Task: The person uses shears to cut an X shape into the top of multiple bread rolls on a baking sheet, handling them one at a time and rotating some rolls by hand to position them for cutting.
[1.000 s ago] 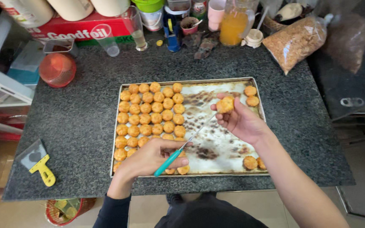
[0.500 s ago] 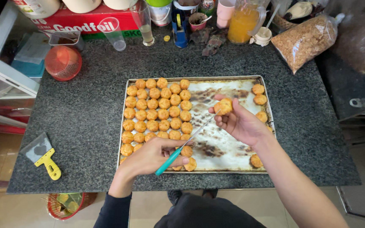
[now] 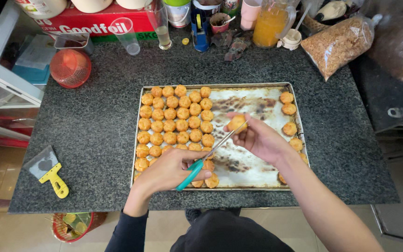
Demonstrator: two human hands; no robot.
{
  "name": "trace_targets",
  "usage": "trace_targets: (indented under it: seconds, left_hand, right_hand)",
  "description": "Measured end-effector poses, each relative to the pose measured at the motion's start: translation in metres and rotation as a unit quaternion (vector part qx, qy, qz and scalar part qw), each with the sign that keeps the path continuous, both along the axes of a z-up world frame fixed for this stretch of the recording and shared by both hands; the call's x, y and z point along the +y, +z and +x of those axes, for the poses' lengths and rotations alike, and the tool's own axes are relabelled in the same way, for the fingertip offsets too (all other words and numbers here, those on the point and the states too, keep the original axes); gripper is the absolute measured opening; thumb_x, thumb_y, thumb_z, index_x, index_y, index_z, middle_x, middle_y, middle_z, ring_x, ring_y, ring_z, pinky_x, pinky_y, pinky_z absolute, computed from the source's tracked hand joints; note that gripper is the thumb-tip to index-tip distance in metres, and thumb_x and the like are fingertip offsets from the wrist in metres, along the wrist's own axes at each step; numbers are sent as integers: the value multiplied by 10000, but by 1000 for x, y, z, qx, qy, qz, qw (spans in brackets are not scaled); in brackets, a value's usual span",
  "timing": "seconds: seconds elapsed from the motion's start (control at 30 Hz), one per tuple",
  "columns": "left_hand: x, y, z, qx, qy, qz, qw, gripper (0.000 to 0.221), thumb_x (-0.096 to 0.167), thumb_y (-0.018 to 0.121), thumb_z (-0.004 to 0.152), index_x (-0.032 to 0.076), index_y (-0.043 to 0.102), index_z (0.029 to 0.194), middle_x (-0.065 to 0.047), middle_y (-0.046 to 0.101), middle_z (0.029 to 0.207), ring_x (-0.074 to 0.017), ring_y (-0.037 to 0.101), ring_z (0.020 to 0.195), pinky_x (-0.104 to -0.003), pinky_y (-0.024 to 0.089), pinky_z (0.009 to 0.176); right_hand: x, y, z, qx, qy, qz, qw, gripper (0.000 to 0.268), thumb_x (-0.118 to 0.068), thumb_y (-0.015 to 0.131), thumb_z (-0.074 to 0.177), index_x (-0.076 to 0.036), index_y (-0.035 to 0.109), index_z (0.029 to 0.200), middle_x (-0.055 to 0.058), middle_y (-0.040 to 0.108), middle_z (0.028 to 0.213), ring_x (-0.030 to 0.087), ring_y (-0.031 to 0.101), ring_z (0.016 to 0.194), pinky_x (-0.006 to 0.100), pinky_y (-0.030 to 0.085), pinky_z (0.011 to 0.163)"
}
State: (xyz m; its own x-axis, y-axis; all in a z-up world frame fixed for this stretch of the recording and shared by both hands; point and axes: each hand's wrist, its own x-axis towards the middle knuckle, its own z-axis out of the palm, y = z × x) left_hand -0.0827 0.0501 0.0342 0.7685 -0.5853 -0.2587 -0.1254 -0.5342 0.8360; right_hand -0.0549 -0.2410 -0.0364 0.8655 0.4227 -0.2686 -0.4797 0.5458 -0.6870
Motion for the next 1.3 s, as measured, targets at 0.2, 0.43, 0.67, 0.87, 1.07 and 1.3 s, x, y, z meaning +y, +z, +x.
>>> trace_targets:
  seconds: [0.2,0.43,0.67,0.87,1.07,1.3]
  left_hand:
    - [1,3,0,-28,-2,10,1000,599,419,851,740,131,735,1252,-38,610,598,-96,553,549,-308,458,528]
    - [-2,7,-2,-1,10,19,1000,571,391,854,734,119,756,1226,-26,522,536,-86,447,500,-327,356,465]
    - [-4,5,-5,55,22,0,998,561,347,866,747,103,751,1238,35,449,531,-61,382,504,-305,303,452]
    - [5,3,-8,46,25,-29,998,541,363,847,776,134,763,1259,64,379,572,-58,342,531,-288,288,462]
    - [14,-10,-13,41,49,-2,998,538,393,847,772,133,767,1235,48,445,557,-62,396,527,-288,331,469]
    - [22,-34,-23,45,47,25,998,530,411,831,762,123,781,1204,0,447,521,-85,410,501,-324,349,464]
  right_hand:
    - [-4,-6,0,53,-4,10,999,520,-399,423,1075,-48,512,1449,169,681,1151,161,666,902,289,583,840]
    - [-2,-8,-2,60,16,49,997,553,-421,424,1090,-38,498,1481,155,672,1133,147,634,858,282,573,799]
    - [-3,-14,-4,64,-12,26,998,530,-367,529,1048,-54,521,1475,117,671,1109,152,637,866,289,577,806]
    - [-3,-35,-4,96,-54,33,993,501,-300,610,1021,-66,538,1459,82,683,1072,159,653,877,303,583,799]
    - [1,-52,-11,93,-65,-39,993,474,-242,623,949,-84,564,1392,107,719,1117,197,695,890,316,587,788]
    - [16,-115,-51,-89,-50,-371,923,419,-85,752,840,-70,594,1228,46,636,1145,159,668,986,305,570,806]
